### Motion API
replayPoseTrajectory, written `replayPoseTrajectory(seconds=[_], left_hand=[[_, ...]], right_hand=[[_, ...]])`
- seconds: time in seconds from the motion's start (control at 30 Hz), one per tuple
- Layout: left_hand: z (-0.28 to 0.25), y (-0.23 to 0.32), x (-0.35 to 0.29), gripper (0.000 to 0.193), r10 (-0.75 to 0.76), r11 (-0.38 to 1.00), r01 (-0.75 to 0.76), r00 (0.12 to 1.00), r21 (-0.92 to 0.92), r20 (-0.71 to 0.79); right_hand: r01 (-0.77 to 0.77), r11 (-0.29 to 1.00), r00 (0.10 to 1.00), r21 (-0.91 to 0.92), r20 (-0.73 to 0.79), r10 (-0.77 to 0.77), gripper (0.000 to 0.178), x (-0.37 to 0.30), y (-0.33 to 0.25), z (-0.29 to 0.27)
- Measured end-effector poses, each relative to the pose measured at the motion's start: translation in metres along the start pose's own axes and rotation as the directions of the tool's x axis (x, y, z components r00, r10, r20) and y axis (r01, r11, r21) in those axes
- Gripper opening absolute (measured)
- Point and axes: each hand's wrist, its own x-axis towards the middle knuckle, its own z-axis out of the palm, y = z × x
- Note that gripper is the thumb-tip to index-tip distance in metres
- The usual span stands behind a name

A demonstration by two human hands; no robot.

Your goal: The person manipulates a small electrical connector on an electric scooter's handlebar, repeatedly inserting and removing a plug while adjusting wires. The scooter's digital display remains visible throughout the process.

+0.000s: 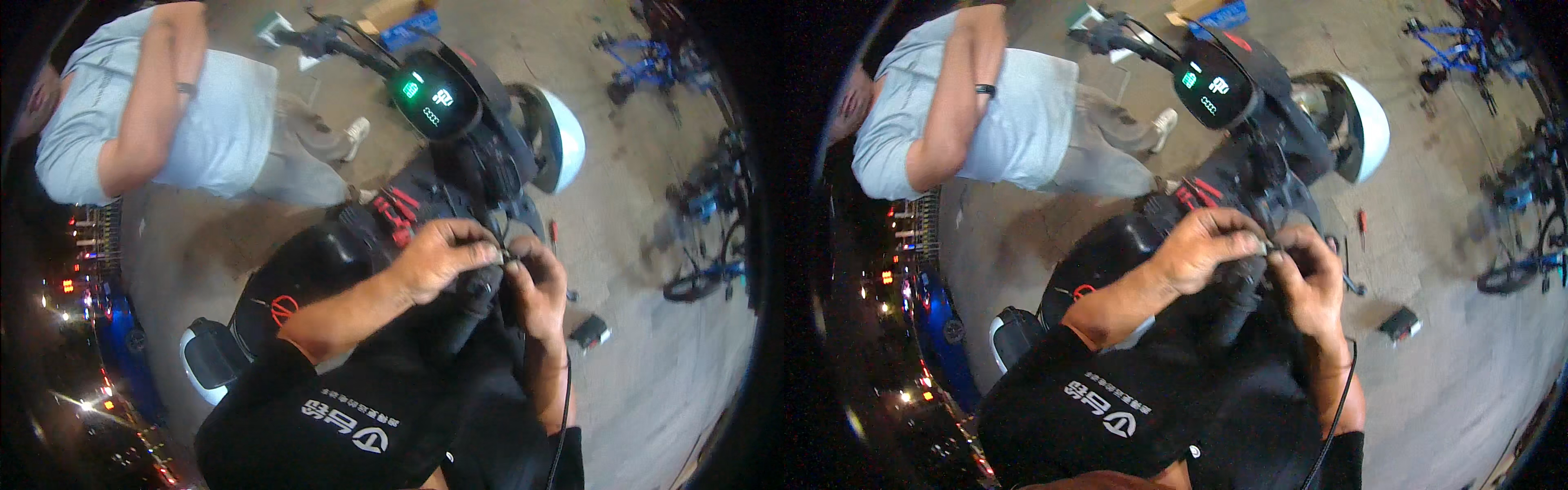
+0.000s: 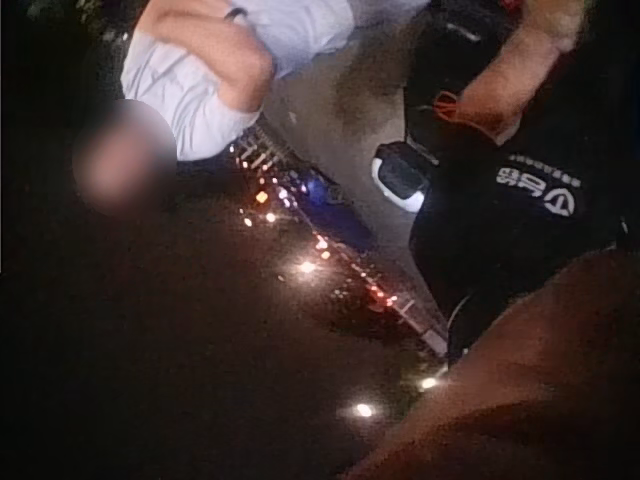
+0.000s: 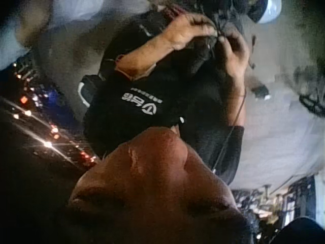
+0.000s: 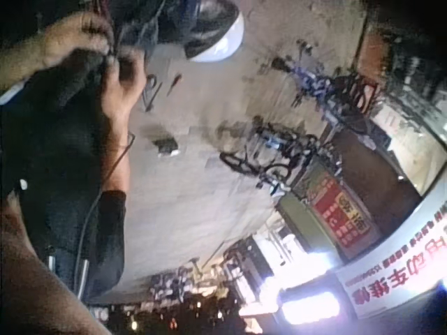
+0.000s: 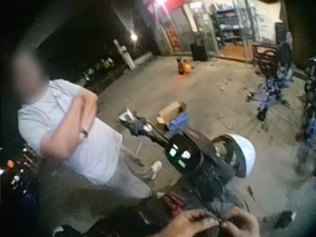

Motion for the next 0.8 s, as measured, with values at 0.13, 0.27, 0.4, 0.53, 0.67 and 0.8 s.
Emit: replayPoseTrajectory(seconds=[0.13,0.27,0.4,0.53,0.67,0.8], left_hand=[[0.001,0.001,-0.010,0.015,0.047,0.998,-0.045,0.998,0.052,-0.040],[0.002,-0.007,-0.009,0.020,0.008,1.000,-0.008,1.000,-0.005,0.006],[0.009,-0.004,-0.001,0.017,0.081,0.997,-0.081,0.997,-0.005,-0.012],[0.013,-0.002,0.001,0.011,0.046,0.996,-0.051,0.997,-0.080,-0.060],[0.015,0.004,0.002,0.013,0.048,0.990,-0.058,0.996,-0.127,-0.080],[0.017,0.006,0.006,0.012,0.049,0.989,-0.059,0.996,-0.135,-0.075]], right_hand=[[-0.143,0.984,0.988,0.104,-0.051,0.149,0.011,-0.006,-0.003,0.007],[-0.026,0.995,0.997,0.095,-0.069,0.033,0.012,-0.007,-0.002,0.010],[-0.016,1.000,0.995,0.023,-0.099,0.019,0.013,-0.004,0.005,0.005],[-0.077,0.991,0.993,0.110,-0.080,0.086,0.011,-0.001,-0.003,0.002],[-0.018,0.998,0.998,0.063,-0.066,0.022,0.012,0.007,-0.005,0.001],[-0.023,0.990,0.997,0.140,-0.068,0.032,0.011,0.010,-0.005,-0.001]])
